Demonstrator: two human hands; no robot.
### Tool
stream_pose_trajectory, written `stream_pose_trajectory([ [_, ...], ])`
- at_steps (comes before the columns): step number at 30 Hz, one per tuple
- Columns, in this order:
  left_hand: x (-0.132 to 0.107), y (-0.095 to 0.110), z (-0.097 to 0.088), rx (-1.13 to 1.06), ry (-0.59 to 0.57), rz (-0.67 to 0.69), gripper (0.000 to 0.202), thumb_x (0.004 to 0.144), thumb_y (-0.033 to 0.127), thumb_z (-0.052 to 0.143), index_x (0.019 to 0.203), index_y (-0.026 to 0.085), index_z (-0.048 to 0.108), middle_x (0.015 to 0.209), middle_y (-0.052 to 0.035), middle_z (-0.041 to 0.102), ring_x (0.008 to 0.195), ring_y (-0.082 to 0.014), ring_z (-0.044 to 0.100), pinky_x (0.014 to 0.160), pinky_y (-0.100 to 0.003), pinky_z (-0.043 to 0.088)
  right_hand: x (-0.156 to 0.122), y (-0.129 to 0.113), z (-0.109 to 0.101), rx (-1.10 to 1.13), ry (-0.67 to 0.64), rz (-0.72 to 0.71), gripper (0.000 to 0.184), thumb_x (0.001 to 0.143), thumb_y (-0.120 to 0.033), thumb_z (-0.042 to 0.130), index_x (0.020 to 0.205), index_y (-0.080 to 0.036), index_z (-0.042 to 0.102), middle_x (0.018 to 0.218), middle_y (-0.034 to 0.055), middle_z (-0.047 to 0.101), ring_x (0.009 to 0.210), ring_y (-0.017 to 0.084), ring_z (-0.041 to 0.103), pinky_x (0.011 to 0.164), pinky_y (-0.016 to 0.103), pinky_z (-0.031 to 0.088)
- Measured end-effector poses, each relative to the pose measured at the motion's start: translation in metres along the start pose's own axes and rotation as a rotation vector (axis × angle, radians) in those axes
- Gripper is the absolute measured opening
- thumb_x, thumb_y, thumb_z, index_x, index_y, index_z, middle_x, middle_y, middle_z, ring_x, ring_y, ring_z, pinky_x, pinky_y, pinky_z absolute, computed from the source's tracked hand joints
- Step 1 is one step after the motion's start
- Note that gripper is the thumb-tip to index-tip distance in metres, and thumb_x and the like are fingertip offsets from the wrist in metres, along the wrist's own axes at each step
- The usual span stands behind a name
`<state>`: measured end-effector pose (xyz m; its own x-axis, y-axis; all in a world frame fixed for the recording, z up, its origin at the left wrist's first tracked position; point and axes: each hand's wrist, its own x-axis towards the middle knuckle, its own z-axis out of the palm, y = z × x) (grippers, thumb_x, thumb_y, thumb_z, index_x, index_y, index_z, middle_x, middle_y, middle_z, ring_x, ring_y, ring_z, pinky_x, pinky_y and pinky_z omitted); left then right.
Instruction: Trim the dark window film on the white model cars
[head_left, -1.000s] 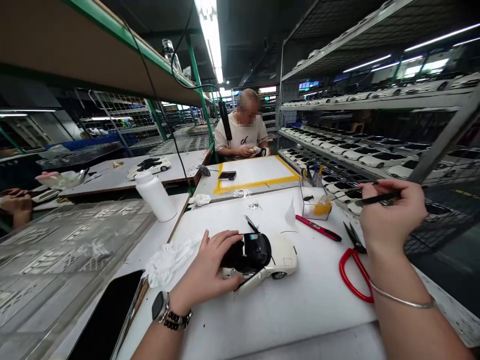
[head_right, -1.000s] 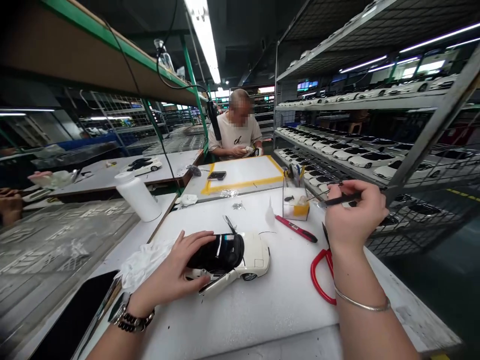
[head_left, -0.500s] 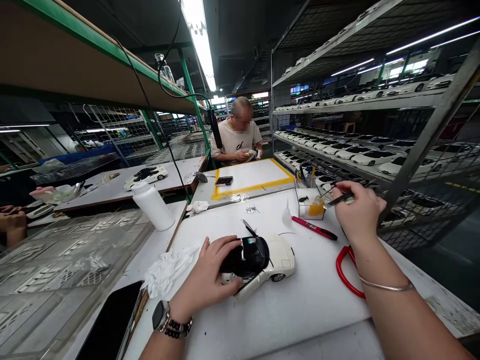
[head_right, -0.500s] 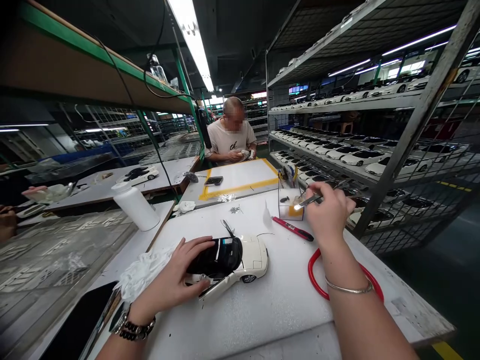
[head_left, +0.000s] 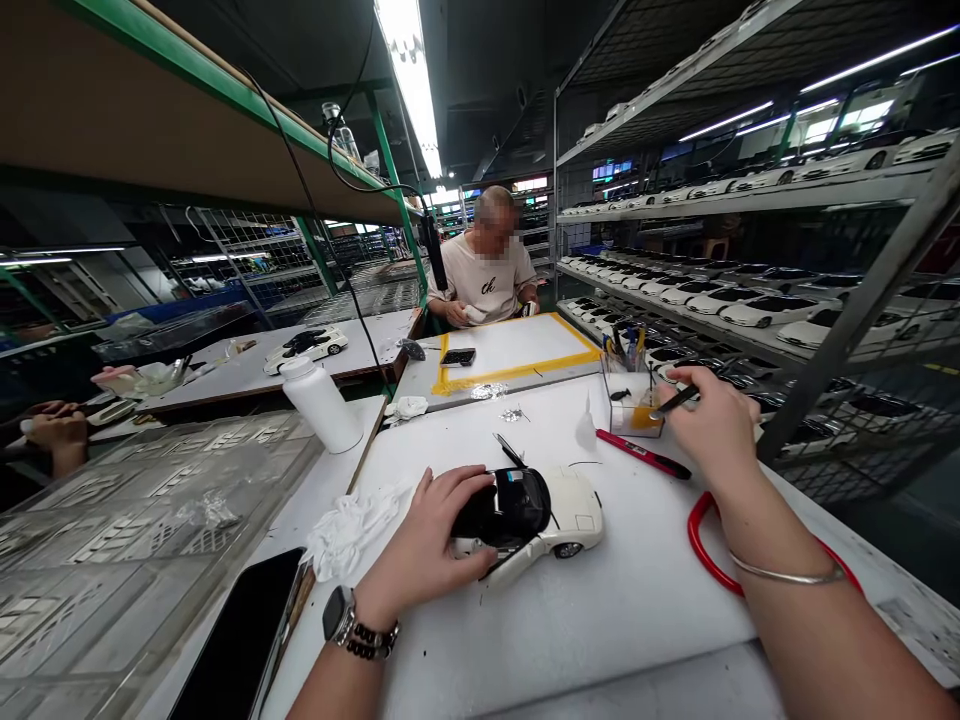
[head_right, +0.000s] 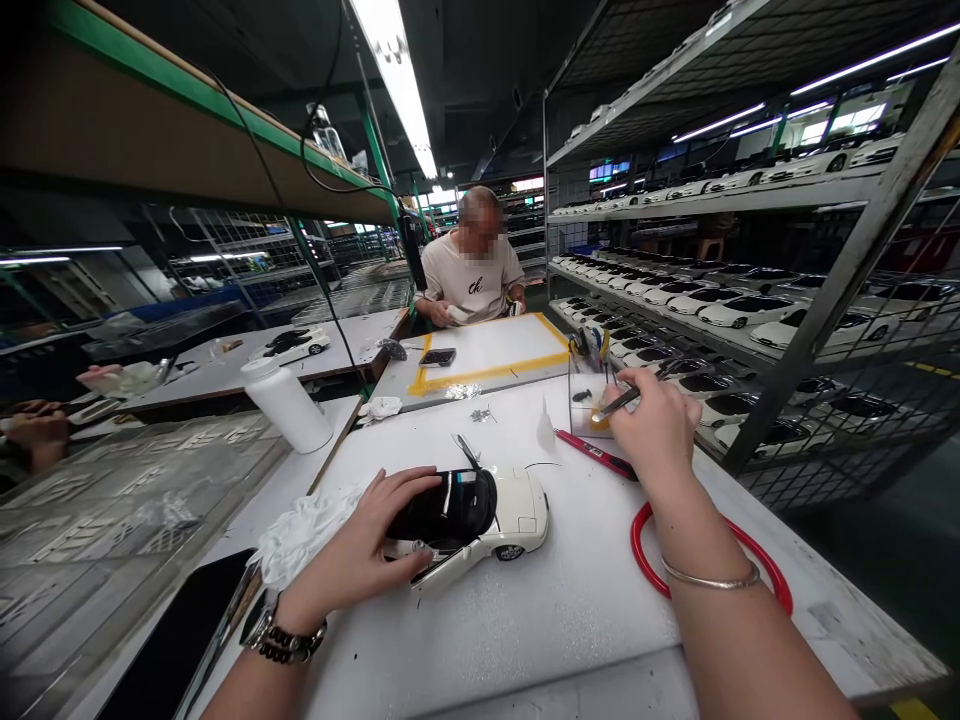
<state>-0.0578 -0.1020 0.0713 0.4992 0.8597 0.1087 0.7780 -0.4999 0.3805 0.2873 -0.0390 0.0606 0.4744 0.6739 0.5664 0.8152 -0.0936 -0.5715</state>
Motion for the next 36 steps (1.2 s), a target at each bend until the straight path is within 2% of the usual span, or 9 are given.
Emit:
stream_pose_trajectory([
  [4, 0.001, -0.007, 0.003, -0.005, 0.065, -0.022, 0.046, 0.083, 0.034, 0.051, 0.129, 0.029, 0.043, 0.136, -0.0025, 0.048, 0.128, -0.0222, 0.043, 0.116, -0.054, 0.014, 0.0, -0.001, 0.0, 0.009, -0.012, 0.007, 0.03, 0.077, -0.043, 0.049, 0.097, -0.024, 0.06, 0.09, 0.0073, 0.063, 0.098, 0.026, 0.053, 0.093, 0.046, 0.031],
  [6, 0.002, -0.01, 0.005, -0.002, 0.081, -0.016, 0.046, 0.084, 0.036, 0.051, 0.129, 0.028, 0.043, 0.136, -0.0029, 0.048, 0.128, -0.0215, 0.043, 0.116, -0.051, 0.018, 0.0, -0.002, 0.0, 0.012, -0.012, 0.01, 0.03, 0.076, -0.042, 0.048, 0.097, -0.023, 0.06, 0.091, 0.0077, 0.063, 0.097, 0.027, 0.054, 0.093, 0.046, 0.032],
  [12, 0.003, -0.01, 0.007, 0.056, 0.034, 0.001, 0.074, 0.071, 0.044, 0.066, 0.136, 0.025, 0.038, 0.143, -0.0068, 0.04, 0.133, -0.027, 0.036, 0.117, -0.054, 0.015, -0.001, -0.005, -0.003, -0.002, -0.025, 0.015, 0.029, 0.077, -0.041, 0.047, 0.095, -0.022, 0.06, 0.087, 0.0086, 0.062, 0.097, 0.028, 0.053, 0.092, 0.046, 0.033],
  [16, 0.002, -0.01, 0.002, 0.02, -0.02, -0.016, 0.072, 0.073, 0.038, 0.064, 0.139, 0.024, 0.036, 0.147, -0.0071, 0.035, 0.136, -0.0269, 0.033, 0.117, -0.051, 0.017, -0.002, -0.005, -0.003, -0.001, -0.039, 0.025, 0.027, 0.078, -0.04, 0.049, 0.095, -0.023, 0.059, 0.087, 0.0075, 0.062, 0.096, 0.027, 0.053, 0.092, 0.047, 0.033],
  [22, -0.001, -0.015, -0.007, -0.069, -0.116, -0.075, 0.074, 0.075, 0.03, 0.059, 0.143, 0.028, 0.03, 0.152, 0.0004, 0.023, 0.141, -0.023, 0.024, 0.119, -0.043, 0.021, -0.002, -0.004, -0.002, 0.017, -0.053, 0.01, 0.028, 0.079, -0.041, 0.048, 0.098, -0.024, 0.058, 0.092, 0.0061, 0.062, 0.096, 0.024, 0.053, 0.094, 0.046, 0.032],
  [27, -0.001, -0.016, -0.007, -0.049, -0.12, -0.032, 0.079, 0.07, 0.021, 0.059, 0.143, 0.028, 0.03, 0.152, 0.0013, 0.023, 0.14, -0.0201, 0.026, 0.118, -0.037, 0.024, -0.003, -0.006, -0.003, 0.019, -0.05, 0.013, 0.029, 0.08, -0.042, 0.047, 0.099, -0.024, 0.057, 0.097, 0.0063, 0.062, 0.097, 0.024, 0.052, 0.093, 0.043, 0.032],
  [32, -0.001, -0.015, -0.004, -0.056, -0.077, -0.031, 0.078, 0.07, 0.027, 0.062, 0.142, 0.026, 0.034, 0.151, -0.0007, 0.028, 0.138, -0.021, 0.029, 0.117, -0.038, 0.025, -0.003, -0.006, -0.002, 0.016, -0.063, 0.031, 0.029, 0.079, -0.043, 0.046, 0.098, -0.024, 0.057, 0.095, 0.0055, 0.062, 0.097, 0.023, 0.051, 0.092, 0.041, 0.032],
  [36, -0.002, -0.015, -0.004, -0.092, -0.067, -0.033, 0.077, 0.07, 0.024, 0.062, 0.141, 0.028, 0.034, 0.151, -0.0007, 0.027, 0.139, -0.021, 0.029, 0.118, -0.039, 0.024, -0.003, -0.007, -0.004, 0.018, -0.087, 0.021, 0.027, 0.08, -0.042, 0.047, 0.098, -0.025, 0.057, 0.094, 0.0068, 0.062, 0.097, 0.024, 0.051, 0.092, 0.041, 0.032],
])
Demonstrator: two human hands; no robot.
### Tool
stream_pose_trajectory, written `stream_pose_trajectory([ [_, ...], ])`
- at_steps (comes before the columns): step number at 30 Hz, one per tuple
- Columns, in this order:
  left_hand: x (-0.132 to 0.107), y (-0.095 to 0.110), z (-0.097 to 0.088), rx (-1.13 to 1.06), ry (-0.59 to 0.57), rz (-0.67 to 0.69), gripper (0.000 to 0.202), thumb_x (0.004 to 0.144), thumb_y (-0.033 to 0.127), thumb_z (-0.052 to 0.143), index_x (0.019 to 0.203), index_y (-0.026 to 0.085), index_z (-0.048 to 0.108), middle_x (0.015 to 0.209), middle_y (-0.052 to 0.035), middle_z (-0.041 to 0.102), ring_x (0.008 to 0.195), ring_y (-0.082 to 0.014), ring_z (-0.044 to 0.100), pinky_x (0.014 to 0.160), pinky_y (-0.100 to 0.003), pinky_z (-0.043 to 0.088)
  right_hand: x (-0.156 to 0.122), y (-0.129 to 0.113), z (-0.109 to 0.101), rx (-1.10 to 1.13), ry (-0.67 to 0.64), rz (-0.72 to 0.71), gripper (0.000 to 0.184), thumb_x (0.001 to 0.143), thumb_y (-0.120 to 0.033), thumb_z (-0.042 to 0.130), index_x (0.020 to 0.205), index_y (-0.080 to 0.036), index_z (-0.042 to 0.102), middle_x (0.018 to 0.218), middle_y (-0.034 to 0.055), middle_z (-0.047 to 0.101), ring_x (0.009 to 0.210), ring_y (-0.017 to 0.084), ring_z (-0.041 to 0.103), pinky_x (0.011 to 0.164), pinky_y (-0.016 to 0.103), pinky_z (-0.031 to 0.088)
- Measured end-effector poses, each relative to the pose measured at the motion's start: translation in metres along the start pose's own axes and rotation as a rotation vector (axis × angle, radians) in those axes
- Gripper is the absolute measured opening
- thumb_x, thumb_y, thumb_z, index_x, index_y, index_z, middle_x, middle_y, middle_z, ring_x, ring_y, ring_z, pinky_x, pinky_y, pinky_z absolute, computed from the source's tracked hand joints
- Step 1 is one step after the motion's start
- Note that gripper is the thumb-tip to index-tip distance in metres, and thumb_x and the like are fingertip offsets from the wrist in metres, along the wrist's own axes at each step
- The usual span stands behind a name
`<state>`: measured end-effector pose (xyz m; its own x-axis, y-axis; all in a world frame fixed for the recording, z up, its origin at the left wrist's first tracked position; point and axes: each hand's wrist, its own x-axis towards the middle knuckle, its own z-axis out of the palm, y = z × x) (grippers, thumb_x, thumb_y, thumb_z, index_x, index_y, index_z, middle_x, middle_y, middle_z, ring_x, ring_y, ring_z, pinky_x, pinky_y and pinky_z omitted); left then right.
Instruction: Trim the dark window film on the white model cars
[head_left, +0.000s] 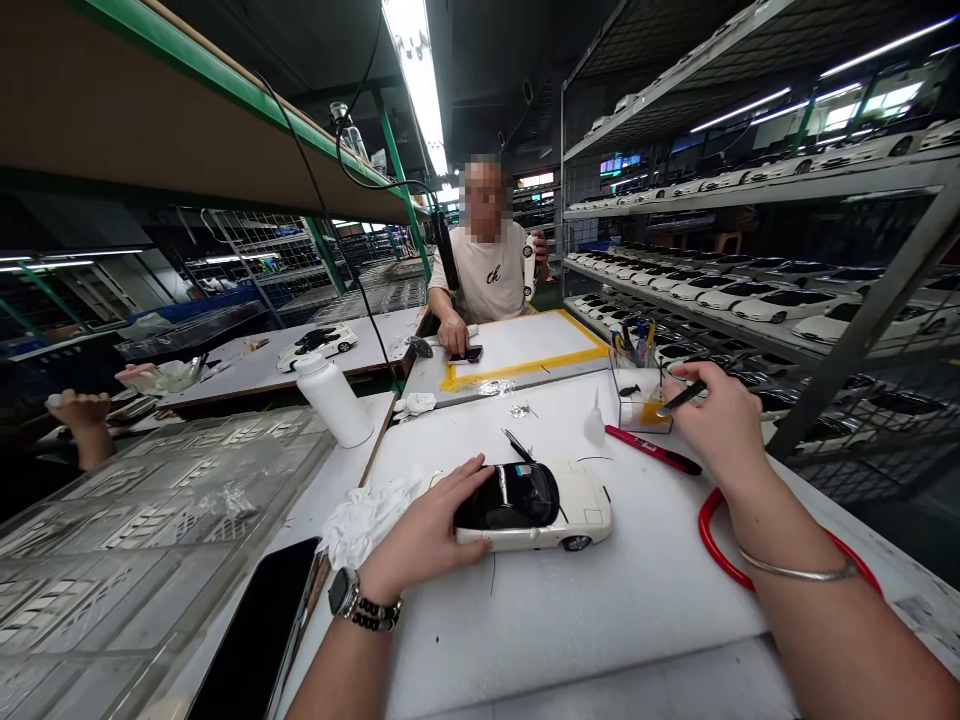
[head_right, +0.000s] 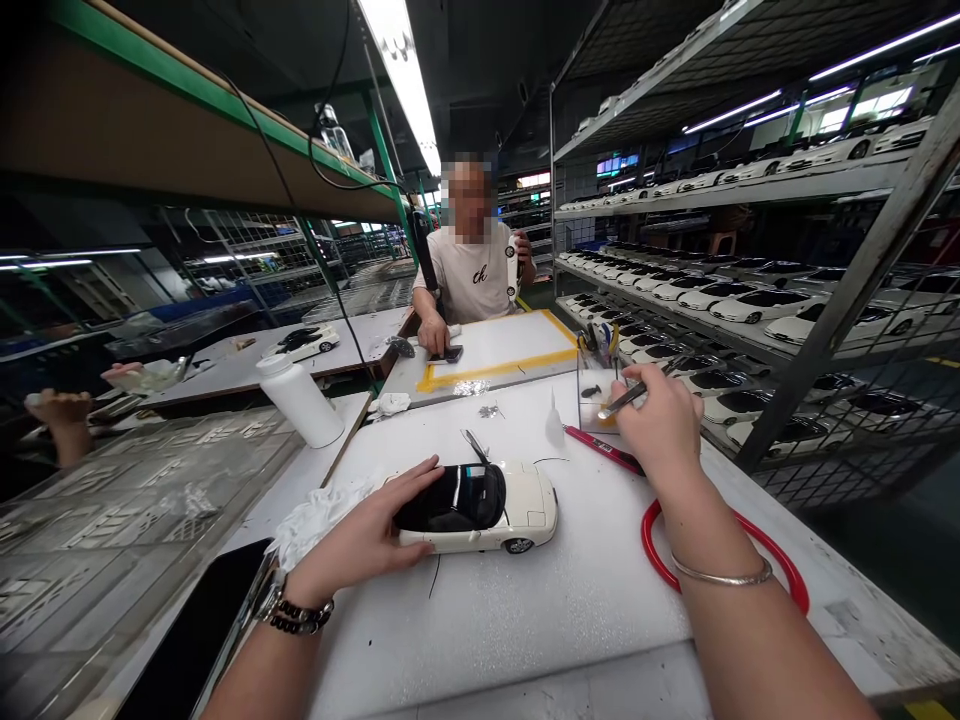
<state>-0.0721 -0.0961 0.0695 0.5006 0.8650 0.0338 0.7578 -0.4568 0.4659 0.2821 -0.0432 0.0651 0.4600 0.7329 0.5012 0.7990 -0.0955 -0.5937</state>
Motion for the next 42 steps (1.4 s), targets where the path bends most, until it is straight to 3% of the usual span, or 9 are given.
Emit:
stream_pose_trajectory([
  [5, -0.001, -0.002, 0.001, 0.021, -0.022, 0.016, 0.079, 0.068, 0.02, 0.058, 0.142, 0.027, 0.031, 0.152, -0.0012, 0.023, 0.14, -0.0208, 0.026, 0.118, -0.04, 0.024, -0.001, -0.001, -0.001, 0.004, 0.014, -0.004, 0.028, 0.079, -0.041, 0.047, 0.099, -0.024, 0.057, 0.092, 0.0065, 0.061, 0.096, 0.024, 0.052, 0.093, 0.042, 0.034],
  [10, 0.002, -0.001, 0.008, 0.118, 0.049, -0.042, 0.087, 0.065, 0.03, 0.065, 0.144, 0.019, 0.029, 0.152, -0.0079, 0.022, 0.141, -0.0267, 0.021, 0.118, -0.047, 0.018, -0.001, 0.001, 0.001, 0.023, 0.028, -0.023, 0.03, 0.079, -0.043, 0.047, 0.1, -0.025, 0.058, 0.091, 0.0053, 0.061, 0.094, 0.024, 0.053, 0.091, 0.043, 0.036],
  [13, 0.002, 0.0, 0.01, 0.116, 0.024, -0.085, 0.087, 0.065, 0.03, 0.063, 0.144, 0.017, 0.028, 0.152, -0.0088, 0.023, 0.141, -0.0262, 0.022, 0.118, -0.047, 0.019, -0.001, 0.002, 0.003, 0.03, 0.027, -0.005, 0.03, 0.079, -0.044, 0.047, 0.099, -0.025, 0.059, 0.086, 0.0051, 0.06, 0.089, 0.023, 0.053, 0.087, 0.042, 0.037],
  [21, -0.001, -0.006, 0.002, 0.059, -0.008, -0.073, 0.088, 0.063, 0.021, 0.06, 0.144, 0.019, 0.028, 0.152, -0.007, 0.024, 0.141, -0.0246, 0.023, 0.118, -0.044, 0.021, -0.001, 0.003, 0.008, 0.051, 0.047, -0.065, 0.031, 0.079, -0.043, 0.046, 0.098, -0.022, 0.06, 0.086, 0.0059, 0.06, 0.091, 0.023, 0.052, 0.085, 0.039, 0.036],
  [24, -0.002, -0.01, -0.003, 0.081, -0.012, -0.078, 0.089, 0.062, 0.025, 0.064, 0.144, 0.021, 0.029, 0.151, -0.0073, 0.027, 0.139, -0.025, 0.026, 0.118, -0.045, 0.022, -0.002, 0.004, 0.006, 0.046, 0.045, -0.057, 0.029, 0.08, -0.041, 0.046, 0.097, -0.023, 0.059, 0.086, 0.0054, 0.06, 0.091, 0.023, 0.053, 0.086, 0.038, 0.036],
  [28, -0.001, -0.016, -0.004, 0.154, 0.031, -0.133, 0.101, 0.052, 0.038, 0.076, 0.141, 0.017, 0.034, 0.151, -0.0124, 0.026, 0.139, -0.0312, 0.024, 0.117, -0.049, 0.02, -0.002, 0.004, 0.007, 0.049, 0.046, -0.052, 0.03, 0.078, -0.042, 0.047, 0.098, -0.023, 0.059, 0.088, 0.0058, 0.061, 0.092, 0.024, 0.053, 0.087, 0.04, 0.037],
  [33, 0.0, -0.017, -0.002, 0.156, 0.103, -0.103, 0.098, 0.048, 0.045, 0.078, 0.134, 0.016, 0.043, 0.138, -0.0135, 0.045, 0.127, -0.0314, 0.044, 0.108, -0.044, 0.038, -0.002, 0.003, 0.007, 0.052, 0.027, -0.063, 0.032, 0.077, -0.044, 0.046, 0.098, -0.024, 0.059, 0.089, 0.0068, 0.06, 0.094, 0.026, 0.053, 0.088, 0.044, 0.037],
  [37, -0.006, -0.01, -0.013, 0.208, 0.153, -0.091, 0.089, 0.045, 0.043, 0.079, 0.126, 0.019, 0.05, 0.129, -0.0109, 0.053, 0.117, -0.0306, 0.052, 0.101, -0.043, 0.044, -0.002, 0.003, 0.003, 0.082, -0.007, -0.012, 0.034, 0.076, -0.045, 0.045, 0.098, -0.023, 0.058, 0.088, 0.0074, 0.06, 0.094, 0.027, 0.053, 0.087, 0.046, 0.039],
  [42, -0.034, -0.006, -0.015, 0.36, 0.364, -0.229, 0.079, 0.054, 0.047, 0.073, 0.124, 0.018, 0.05, 0.128, -0.012, 0.053, 0.12, -0.0311, 0.048, 0.103, -0.044, 0.04, 0.0, 0.004, -0.002, 0.106, -0.045, 0.031, 0.034, 0.075, -0.045, 0.045, 0.098, -0.024, 0.057, 0.094, 0.0088, 0.06, 0.098, 0.03, 0.053, 0.089, 0.05, 0.039],
])
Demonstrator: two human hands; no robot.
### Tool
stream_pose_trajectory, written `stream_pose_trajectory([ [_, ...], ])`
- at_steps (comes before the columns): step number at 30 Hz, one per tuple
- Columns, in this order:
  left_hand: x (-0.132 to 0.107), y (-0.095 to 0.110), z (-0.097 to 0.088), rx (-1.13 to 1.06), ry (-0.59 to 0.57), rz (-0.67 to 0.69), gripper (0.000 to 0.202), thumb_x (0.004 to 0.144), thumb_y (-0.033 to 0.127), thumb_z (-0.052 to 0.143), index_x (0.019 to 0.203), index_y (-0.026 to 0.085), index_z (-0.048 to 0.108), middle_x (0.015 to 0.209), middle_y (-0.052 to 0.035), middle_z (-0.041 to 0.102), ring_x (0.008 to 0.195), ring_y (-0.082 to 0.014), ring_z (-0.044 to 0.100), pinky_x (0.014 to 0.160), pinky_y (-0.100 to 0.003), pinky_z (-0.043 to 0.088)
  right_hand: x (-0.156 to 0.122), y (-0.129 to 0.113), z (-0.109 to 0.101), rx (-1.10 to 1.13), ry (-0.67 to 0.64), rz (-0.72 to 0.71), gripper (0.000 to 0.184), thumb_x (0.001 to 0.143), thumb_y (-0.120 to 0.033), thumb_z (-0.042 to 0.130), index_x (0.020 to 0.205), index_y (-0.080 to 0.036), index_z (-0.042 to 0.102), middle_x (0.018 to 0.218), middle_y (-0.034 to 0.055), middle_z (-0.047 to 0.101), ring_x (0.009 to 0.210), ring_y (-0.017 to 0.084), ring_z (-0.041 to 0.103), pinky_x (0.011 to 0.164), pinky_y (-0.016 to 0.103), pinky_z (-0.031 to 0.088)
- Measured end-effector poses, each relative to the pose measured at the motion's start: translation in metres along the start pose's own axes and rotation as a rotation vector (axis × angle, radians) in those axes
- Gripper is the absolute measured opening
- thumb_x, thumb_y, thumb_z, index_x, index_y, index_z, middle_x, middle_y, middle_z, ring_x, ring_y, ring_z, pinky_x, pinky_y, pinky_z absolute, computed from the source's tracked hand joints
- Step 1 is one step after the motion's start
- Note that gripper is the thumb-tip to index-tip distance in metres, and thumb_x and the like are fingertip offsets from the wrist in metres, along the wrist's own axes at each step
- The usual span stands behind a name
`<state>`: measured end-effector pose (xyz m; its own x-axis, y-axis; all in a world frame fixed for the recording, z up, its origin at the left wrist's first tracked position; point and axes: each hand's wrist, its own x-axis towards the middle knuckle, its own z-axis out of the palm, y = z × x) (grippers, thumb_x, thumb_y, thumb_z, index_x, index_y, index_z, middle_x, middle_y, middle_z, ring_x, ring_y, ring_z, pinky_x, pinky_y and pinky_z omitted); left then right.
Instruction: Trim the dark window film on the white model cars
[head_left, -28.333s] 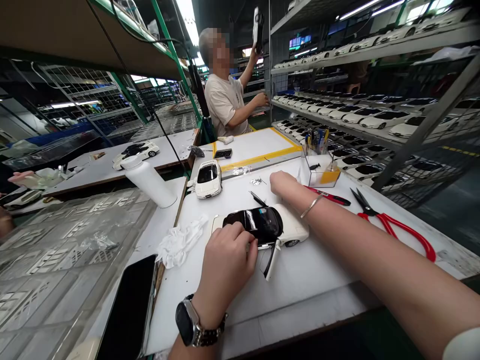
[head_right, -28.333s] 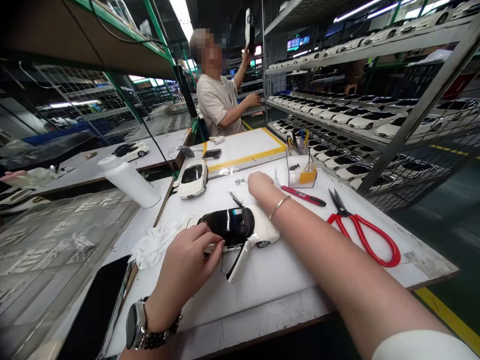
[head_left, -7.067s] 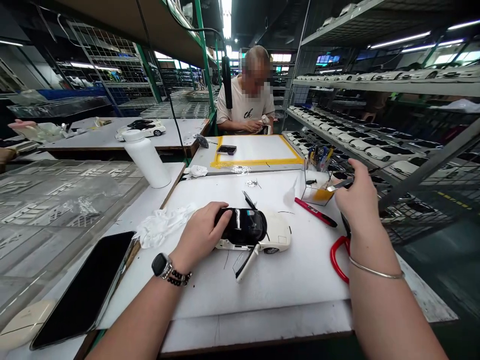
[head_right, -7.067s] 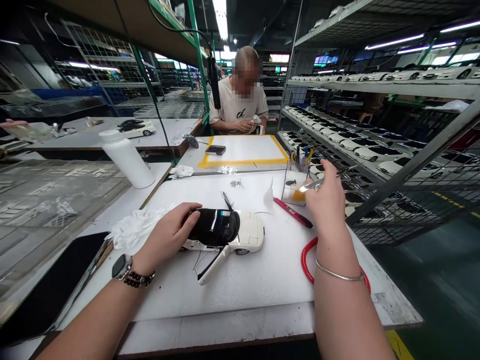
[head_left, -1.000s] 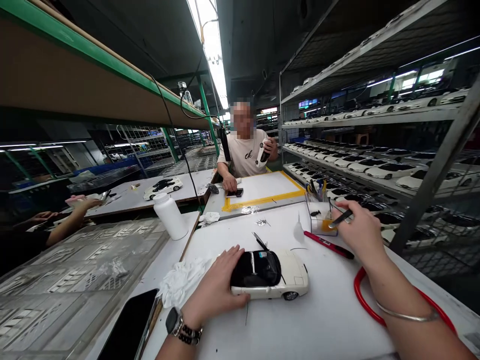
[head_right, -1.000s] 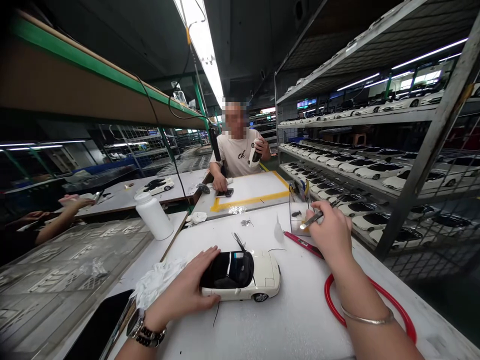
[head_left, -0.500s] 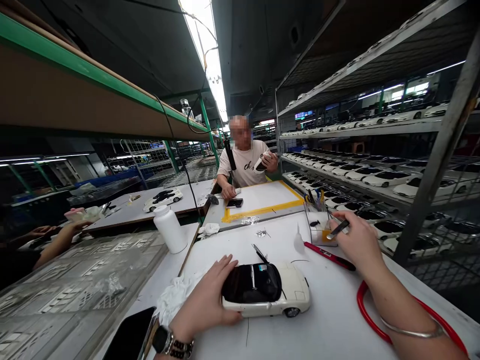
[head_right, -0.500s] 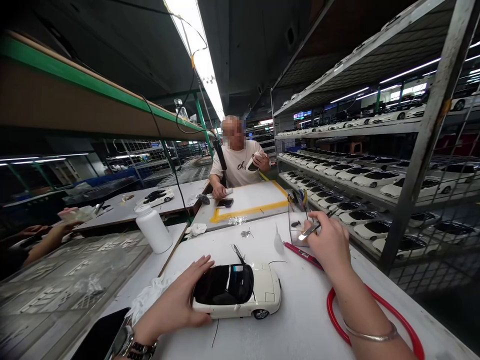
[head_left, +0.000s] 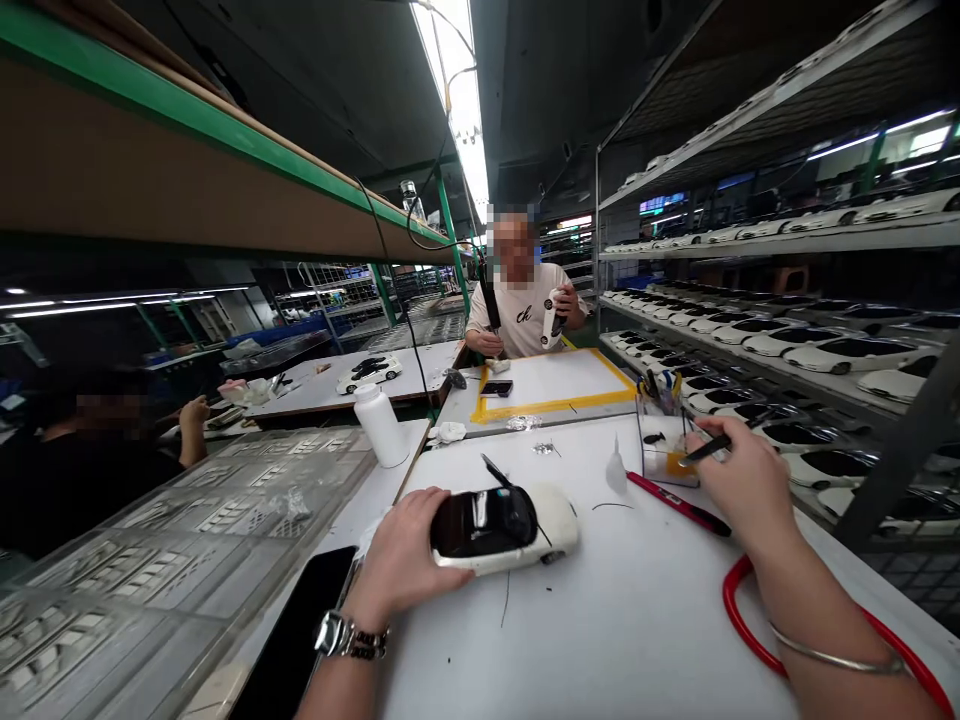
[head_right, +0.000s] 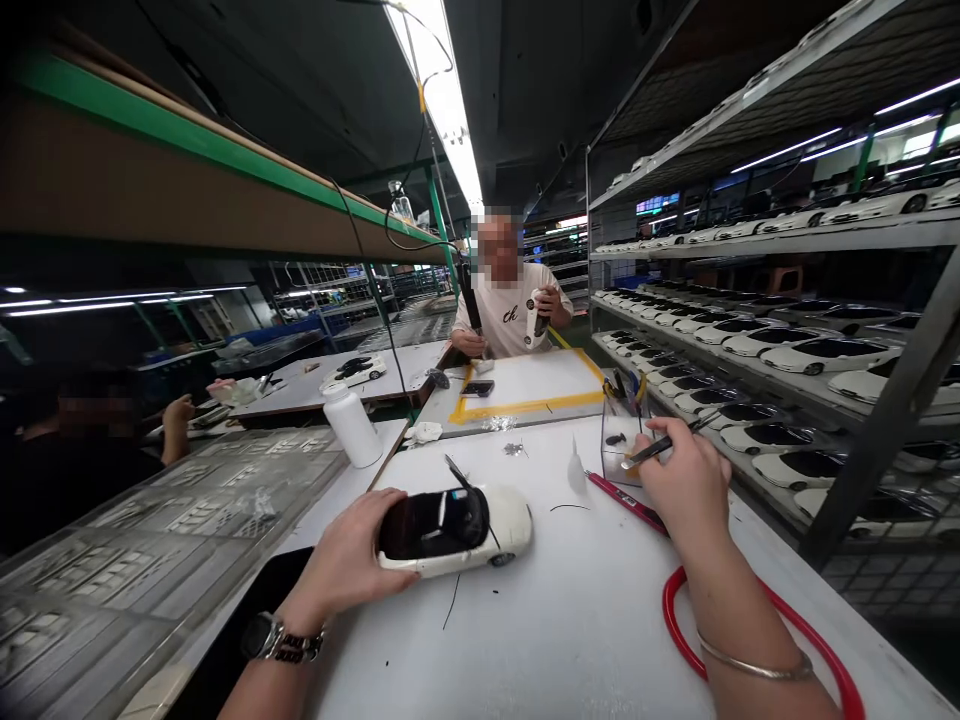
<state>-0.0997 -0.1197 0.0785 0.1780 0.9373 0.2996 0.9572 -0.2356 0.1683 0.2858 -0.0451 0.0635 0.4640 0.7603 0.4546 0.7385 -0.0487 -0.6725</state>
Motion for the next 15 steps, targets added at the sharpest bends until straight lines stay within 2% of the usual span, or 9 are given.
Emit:
stream_pose_trajectory([
  [3, -0.024, 0.008, 0.009, 0.096, 0.128, -0.249, 0.075, 0.063, 0.054, 0.065, 0.125, 0.014, 0.047, 0.123, -0.0162, 0.055, 0.119, -0.0348, 0.048, 0.1, -0.049, 0.039, -0.002, -0.002, -0.002, 0.039, 0.015, -0.01, 0.033, 0.074, -0.044, 0.046, 0.098, -0.024, 0.056, 0.095, 0.0092, 0.061, 0.099, 0.03, 0.053, 0.088, 0.048, 0.038],
  [5, -0.04, 0.021, 0.016, 0.138, 0.165, -0.414, 0.078, 0.068, 0.06, 0.059, 0.125, 0.008, 0.046, 0.118, -0.0217, 0.055, 0.114, -0.0392, 0.05, 0.093, -0.052, 0.042, -0.004, -0.005, -0.003, 0.046, 0.026, -0.023, 0.032, 0.075, -0.043, 0.046, 0.098, -0.024, 0.056, 0.095, 0.0089, 0.061, 0.101, 0.029, 0.053, 0.09, 0.047, 0.037],
  [7, -0.054, 0.04, 0.021, 0.161, 0.2, -0.496, 0.08, 0.072, 0.063, 0.054, 0.126, 0.005, 0.044, 0.12, -0.0262, 0.048, 0.11, -0.0419, 0.051, 0.085, -0.054, 0.046, -0.006, -0.007, -0.004, 0.039, 0.031, -0.03, 0.03, 0.076, -0.042, 0.045, 0.098, -0.024, 0.056, 0.094, 0.0086, 0.061, 0.103, 0.029, 0.052, 0.094, 0.047, 0.033],
  [10, -0.073, 0.071, 0.021, 0.088, 0.182, -0.476, 0.071, 0.082, 0.06, 0.042, 0.131, 0.009, 0.039, 0.134, -0.0248, 0.032, 0.109, -0.0392, 0.054, 0.08, -0.051, 0.05, -0.007, -0.01, -0.006, 0.037, 0.059, -0.037, 0.027, 0.077, -0.04, 0.047, 0.097, -0.024, 0.056, 0.092, 0.0086, 0.062, 0.104, 0.028, 0.052, 0.097, 0.047, 0.03],
  [12, -0.083, 0.092, 0.021, -0.006, 0.098, -0.429, 0.069, 0.083, 0.06, 0.04, 0.135, 0.014, 0.034, 0.141, -0.0216, 0.025, 0.113, -0.0386, 0.052, 0.083, -0.051, 0.05, -0.008, -0.011, -0.007, 0.051, 0.097, -0.046, 0.027, 0.076, -0.038, 0.048, 0.097, -0.023, 0.057, 0.09, 0.0086, 0.062, 0.103, 0.027, 0.051, 0.098, 0.047, 0.029],
  [15, -0.092, 0.121, 0.028, -0.125, -0.041, -0.355, 0.075, 0.081, 0.062, 0.042, 0.139, 0.017, 0.029, 0.146, -0.0196, 0.023, 0.125, -0.0428, 0.041, 0.093, -0.056, 0.046, -0.01, -0.012, -0.009, 0.083, 0.144, -0.065, 0.027, 0.076, -0.036, 0.05, 0.097, -0.022, 0.058, 0.09, 0.0081, 0.061, 0.101, 0.026, 0.051, 0.099, 0.047, 0.028],
])
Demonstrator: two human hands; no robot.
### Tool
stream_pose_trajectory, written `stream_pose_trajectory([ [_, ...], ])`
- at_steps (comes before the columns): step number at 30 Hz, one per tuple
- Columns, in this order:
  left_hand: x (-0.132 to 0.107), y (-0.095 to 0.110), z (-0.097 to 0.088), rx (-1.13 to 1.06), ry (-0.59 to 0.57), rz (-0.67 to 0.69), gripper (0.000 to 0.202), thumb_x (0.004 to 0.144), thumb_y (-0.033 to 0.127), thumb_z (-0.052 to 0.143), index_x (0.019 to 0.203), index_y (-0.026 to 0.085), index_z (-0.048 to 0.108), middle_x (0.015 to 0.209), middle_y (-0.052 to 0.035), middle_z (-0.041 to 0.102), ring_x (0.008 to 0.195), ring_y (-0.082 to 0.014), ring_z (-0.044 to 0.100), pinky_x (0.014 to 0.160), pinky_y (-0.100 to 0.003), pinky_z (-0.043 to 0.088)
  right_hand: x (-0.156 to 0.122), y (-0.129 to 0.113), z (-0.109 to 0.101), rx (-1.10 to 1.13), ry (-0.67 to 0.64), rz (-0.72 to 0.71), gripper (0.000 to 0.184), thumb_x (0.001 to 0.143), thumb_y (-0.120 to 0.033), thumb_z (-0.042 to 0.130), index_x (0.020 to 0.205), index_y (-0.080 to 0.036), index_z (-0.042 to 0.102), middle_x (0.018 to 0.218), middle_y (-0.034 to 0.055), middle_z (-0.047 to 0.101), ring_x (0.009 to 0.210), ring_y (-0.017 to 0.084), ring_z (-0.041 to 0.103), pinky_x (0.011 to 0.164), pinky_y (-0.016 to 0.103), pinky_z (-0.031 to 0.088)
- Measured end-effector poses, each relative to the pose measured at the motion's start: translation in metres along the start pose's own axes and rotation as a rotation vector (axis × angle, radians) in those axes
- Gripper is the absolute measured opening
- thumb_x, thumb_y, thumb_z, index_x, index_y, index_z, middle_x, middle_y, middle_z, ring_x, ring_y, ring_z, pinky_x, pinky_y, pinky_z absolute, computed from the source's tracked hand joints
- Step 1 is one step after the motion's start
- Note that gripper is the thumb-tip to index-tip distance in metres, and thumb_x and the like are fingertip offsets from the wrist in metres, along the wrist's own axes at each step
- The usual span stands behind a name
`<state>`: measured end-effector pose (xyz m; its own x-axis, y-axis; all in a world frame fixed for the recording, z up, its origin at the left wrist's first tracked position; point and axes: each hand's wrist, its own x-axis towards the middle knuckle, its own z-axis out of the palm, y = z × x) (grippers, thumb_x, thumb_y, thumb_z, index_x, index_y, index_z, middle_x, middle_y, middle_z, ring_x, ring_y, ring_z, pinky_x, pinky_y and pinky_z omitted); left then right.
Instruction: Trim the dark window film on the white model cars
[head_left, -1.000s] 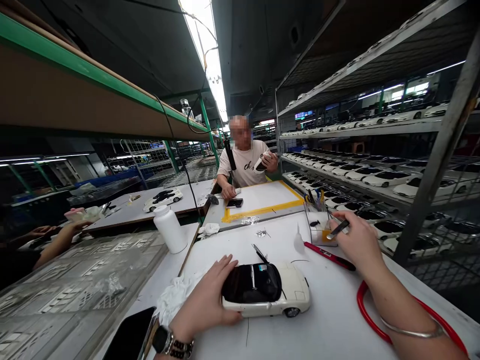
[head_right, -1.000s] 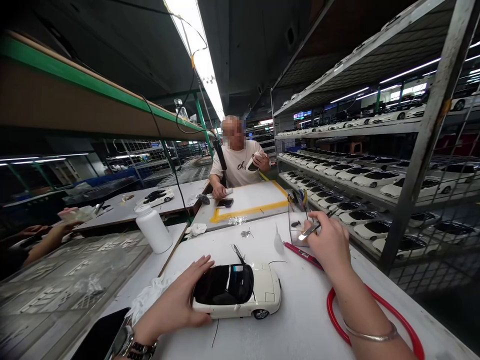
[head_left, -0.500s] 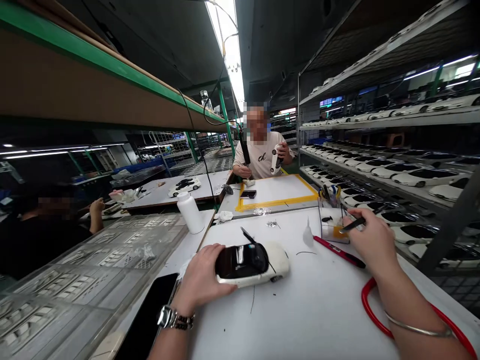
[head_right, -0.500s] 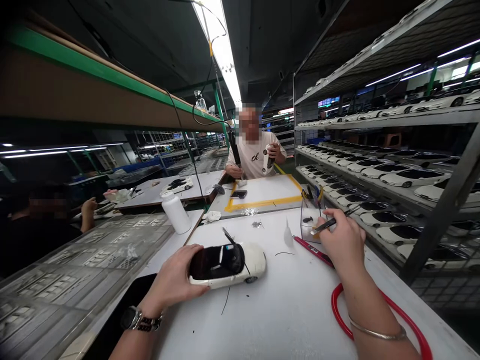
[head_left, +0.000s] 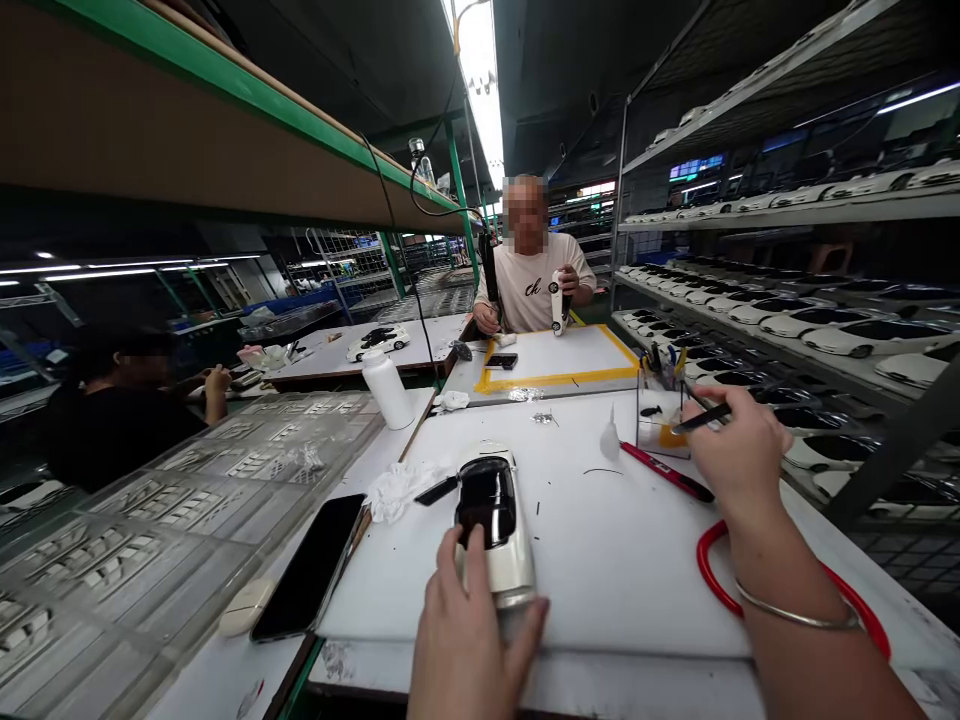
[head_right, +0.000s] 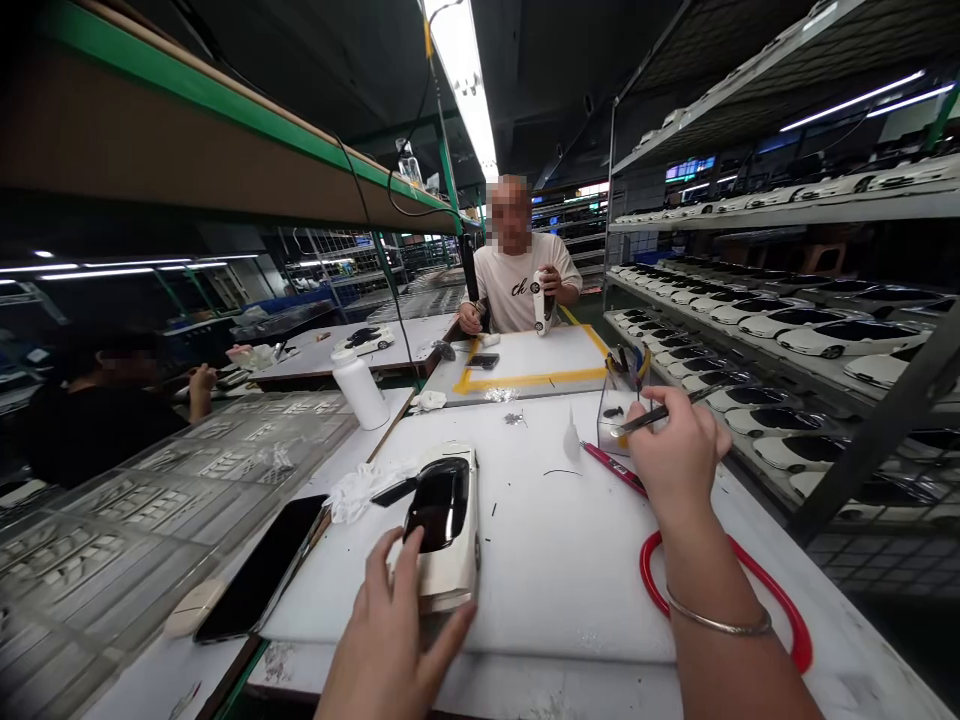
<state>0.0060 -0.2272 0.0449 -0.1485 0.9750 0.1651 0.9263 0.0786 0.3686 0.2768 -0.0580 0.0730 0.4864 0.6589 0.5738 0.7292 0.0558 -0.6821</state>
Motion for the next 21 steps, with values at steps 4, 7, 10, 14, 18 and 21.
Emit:
stream_pose_trajectory([
  [4, -0.01, 0.032, 0.029, -0.061, -0.177, 0.209, 0.091, 0.071, 0.065, 0.055, 0.143, 0.016, 0.028, 0.151, -0.019, 0.017, 0.134, -0.0503, 0.02, 0.103, -0.069, 0.029, -0.002, -0.005, -0.004, 0.039, 0.04, -0.02, 0.027, 0.077, -0.033, 0.05, 0.099, -0.021, 0.059, 0.096, 0.0072, 0.062, 0.103, 0.026, 0.052, 0.1, 0.048, 0.029],
  [7, -0.012, 0.054, 0.051, -0.049, -0.175, 0.387, 0.1, 0.068, 0.069, 0.058, 0.145, 0.013, 0.026, 0.153, -0.0198, 0.009, 0.134, -0.0556, 0.009, 0.099, -0.078, 0.024, -0.005, -0.009, -0.005, 0.05, 0.039, -0.033, 0.026, 0.078, -0.033, 0.049, 0.099, -0.022, 0.059, 0.105, 0.0058, 0.063, 0.105, 0.026, 0.052, 0.101, 0.047, 0.03],
  [10, -0.01, 0.072, 0.062, -0.018, -0.13, 0.56, 0.084, 0.076, 0.058, 0.055, 0.144, 0.015, 0.029, 0.153, -0.0186, 0.012, 0.136, -0.0505, 0.014, 0.099, -0.075, 0.029, -0.007, -0.012, -0.003, 0.069, 0.039, -0.064, 0.027, 0.077, -0.035, 0.049, 0.097, -0.021, 0.06, 0.107, 0.0051, 0.064, 0.107, 0.027, 0.053, 0.101, 0.046, 0.032],
  [14, -0.004, 0.089, 0.051, 0.061, -0.099, 0.692, 0.062, 0.085, 0.05, 0.047, 0.137, 0.017, 0.039, 0.148, -0.017, 0.028, 0.136, -0.0402, 0.028, 0.103, -0.066, 0.032, -0.009, -0.012, 0.003, 0.115, 0.043, -0.148, 0.025, 0.077, -0.035, 0.051, 0.093, -0.02, 0.061, 0.101, 0.0048, 0.065, 0.1, 0.025, 0.056, 0.097, 0.045, 0.037],
  [18, 0.027, 0.081, 0.004, 0.096, -0.067, 0.751, 0.051, 0.089, 0.046, 0.042, 0.132, 0.019, 0.044, 0.147, -0.0113, 0.035, 0.131, -0.0349, 0.038, 0.101, -0.054, 0.04, -0.009, -0.006, 0.009, 0.182, 0.11, -0.159, 0.02, 0.078, -0.032, 0.053, 0.092, -0.02, 0.06, 0.102, 0.0033, 0.066, 0.095, 0.022, 0.059, 0.088, 0.04, 0.043],
  [21, 0.082, 0.049, -0.042, 0.086, -0.107, 0.72, 0.053, 0.085, 0.045, 0.05, 0.133, 0.022, 0.041, 0.14, -0.0062, 0.045, 0.12, -0.0254, 0.051, 0.102, -0.045, 0.042, -0.01, -0.003, 0.01, 0.206, 0.122, -0.162, 0.019, 0.08, -0.032, 0.053, 0.094, -0.02, 0.059, 0.103, 0.0028, 0.066, 0.099, 0.022, 0.059, 0.086, 0.04, 0.045],
])
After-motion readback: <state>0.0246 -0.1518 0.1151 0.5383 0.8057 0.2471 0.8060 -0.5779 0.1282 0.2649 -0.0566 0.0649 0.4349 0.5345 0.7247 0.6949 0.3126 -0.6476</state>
